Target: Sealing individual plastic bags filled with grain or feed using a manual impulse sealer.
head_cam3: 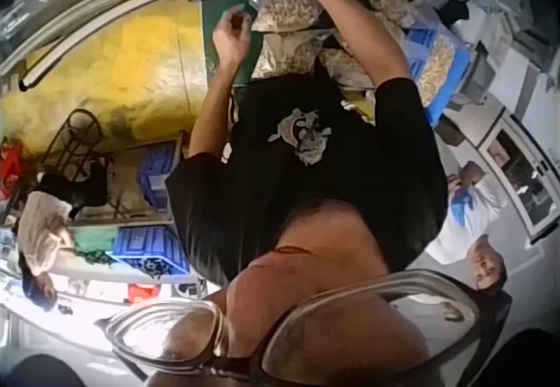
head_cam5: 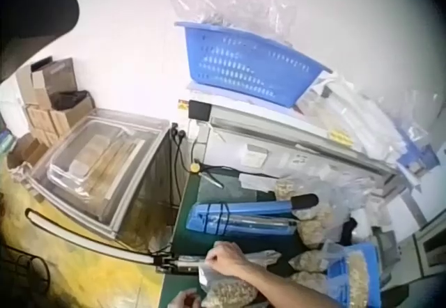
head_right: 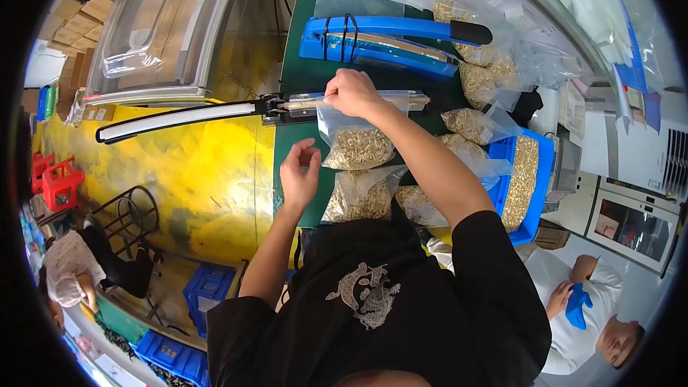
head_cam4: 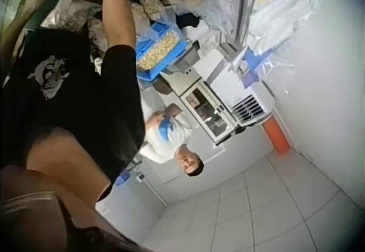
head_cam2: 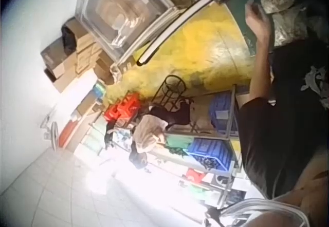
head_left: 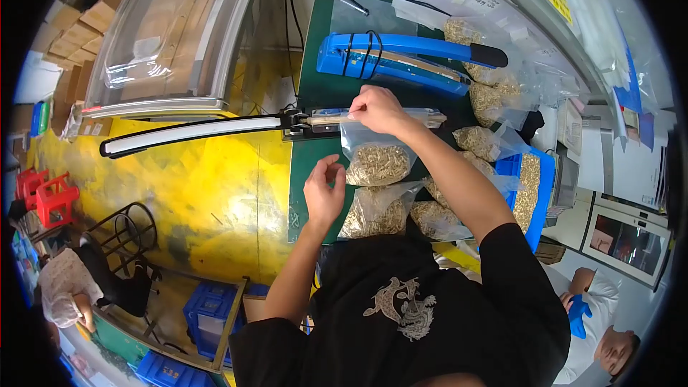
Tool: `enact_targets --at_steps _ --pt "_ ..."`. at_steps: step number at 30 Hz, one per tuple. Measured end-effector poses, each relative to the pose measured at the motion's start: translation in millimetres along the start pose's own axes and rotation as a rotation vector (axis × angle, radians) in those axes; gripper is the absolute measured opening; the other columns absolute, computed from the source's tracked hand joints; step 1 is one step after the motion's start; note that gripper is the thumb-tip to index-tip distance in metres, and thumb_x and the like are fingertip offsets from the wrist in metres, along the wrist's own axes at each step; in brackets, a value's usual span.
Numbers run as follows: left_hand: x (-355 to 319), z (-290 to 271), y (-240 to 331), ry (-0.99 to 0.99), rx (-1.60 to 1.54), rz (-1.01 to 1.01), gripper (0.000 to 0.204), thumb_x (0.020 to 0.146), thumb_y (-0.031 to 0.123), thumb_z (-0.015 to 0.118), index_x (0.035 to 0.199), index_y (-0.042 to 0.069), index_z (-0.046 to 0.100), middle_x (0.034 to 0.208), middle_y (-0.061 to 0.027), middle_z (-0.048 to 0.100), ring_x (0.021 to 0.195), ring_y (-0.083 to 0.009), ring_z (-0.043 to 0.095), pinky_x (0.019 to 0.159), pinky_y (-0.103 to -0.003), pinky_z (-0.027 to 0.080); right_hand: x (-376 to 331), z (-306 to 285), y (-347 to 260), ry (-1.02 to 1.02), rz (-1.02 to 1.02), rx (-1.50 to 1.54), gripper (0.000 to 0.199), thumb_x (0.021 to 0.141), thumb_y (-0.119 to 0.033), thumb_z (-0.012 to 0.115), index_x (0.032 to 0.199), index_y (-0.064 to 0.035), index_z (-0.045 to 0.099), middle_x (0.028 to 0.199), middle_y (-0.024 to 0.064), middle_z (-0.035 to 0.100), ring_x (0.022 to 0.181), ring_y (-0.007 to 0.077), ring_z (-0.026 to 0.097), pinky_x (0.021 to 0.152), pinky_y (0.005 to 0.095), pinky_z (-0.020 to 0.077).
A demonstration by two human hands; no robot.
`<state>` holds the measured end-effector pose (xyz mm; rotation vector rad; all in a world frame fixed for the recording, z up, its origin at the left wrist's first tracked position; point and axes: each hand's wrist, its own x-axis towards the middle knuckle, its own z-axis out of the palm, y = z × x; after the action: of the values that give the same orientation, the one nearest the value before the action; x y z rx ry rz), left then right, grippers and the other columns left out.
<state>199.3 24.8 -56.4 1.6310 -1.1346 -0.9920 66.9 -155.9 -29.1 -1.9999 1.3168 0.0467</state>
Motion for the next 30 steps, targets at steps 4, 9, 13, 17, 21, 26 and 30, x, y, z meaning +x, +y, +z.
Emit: enact_targets --at_steps 4,9,13,17,21,26,30 --pt "11.0 4.4 6.6 0.001 -0.039 -0.029 0.024 0.082 0.004 0.062 0.106 0.001 0.059 0.083 -0.0076 0.067 0.068 -0.0138 0.063 0.063 -0.026 0.051 -25.4 9.4 0.0 0.327 -0.276 -0.140 0.003 0.069 -0.011 0.070 0.072 -0.0103 0.068 0.085 0.0035 0.060 0.094 0.0241 0.054 0.086 0.0393 0.0403" --pt "18.5 6.4 13.3 0.003 0.087 0.118 0.036 0.078 0.003 0.066 0.113 0.004 0.056 0.101 -0.0106 0.060 0.071 -0.0177 0.063 0.060 -0.028 0.050 -58.9 17.1 0.0 0.610 -0.461 -0.134 0.007 0.068 -0.008 0.069 0.072 -0.0074 0.064 0.092 0.0058 0.058 0.107 0.0286 0.051 0.090 0.0425 0.0393" --pt "29.1 8.3 32.1 0.004 0.233 0.300 0.050 0.074 0.005 0.069 0.120 0.006 0.051 0.115 -0.0123 0.054 0.072 -0.0194 0.061 0.059 -0.030 0.050 -77.0 25.4 -6.6 0.700 -0.473 -0.248 0.010 0.060 -0.008 0.067 0.069 -0.0077 0.063 0.096 0.0063 0.057 0.109 0.0290 0.050 0.094 0.0466 0.0373" --pt "34.7 9.5 29.2 -0.047 0.274 0.316 0.054 0.075 0.005 0.070 0.124 0.003 0.049 0.117 -0.0148 0.054 0.065 -0.0196 0.061 0.061 -0.032 0.050 -86.0 28.4 -11.1 0.692 -0.441 -0.318 0.011 0.058 -0.012 0.068 0.067 -0.0066 0.063 0.095 0.0065 0.056 0.111 0.0275 0.048 0.105 0.0523 0.0286" --pt "40.2 16.8 12.3 -0.078 0.251 0.292 0.046 0.077 0.006 0.070 0.120 0.000 0.052 0.112 -0.0137 0.059 0.060 -0.0174 0.059 0.058 -0.029 0.049 -92.7 29.3 -13.5 0.730 -0.419 -0.344 0.011 0.058 -0.014 0.068 0.065 -0.0072 0.062 0.095 0.0067 0.056 0.112 0.0274 0.047 0.107 0.0537 0.0262" --pt "54.5 22.4 -14.0 -0.137 0.017 0.144 0.027 0.086 0.015 0.066 0.107 0.000 0.059 0.090 -0.0054 0.063 0.052 -0.0112 0.055 0.047 -0.023 0.043 -106.3 12.9 -9.7 0.841 -0.333 -0.184 0.024 0.071 -0.019 0.070 0.093 -0.0105 0.064 0.094 0.0066 0.058 0.108 0.0262 0.051 0.107 0.0515 0.0256" --pt "55.5 36.6 -6.5 -0.203 -0.164 -0.163 0.028 0.091 0.032 0.062 0.078 0.007 0.058 0.063 0.0010 0.054 0.047 -0.0063 0.052 0.041 -0.020 0.034 -132.2 11.2 76.3 1.333 0.050 0.289 0.021 0.075 -0.013 0.066 0.095 -0.0070 0.064 0.087 0.0036 0.063 0.081 0.0195 0.061 0.074 0.0311 0.0488"
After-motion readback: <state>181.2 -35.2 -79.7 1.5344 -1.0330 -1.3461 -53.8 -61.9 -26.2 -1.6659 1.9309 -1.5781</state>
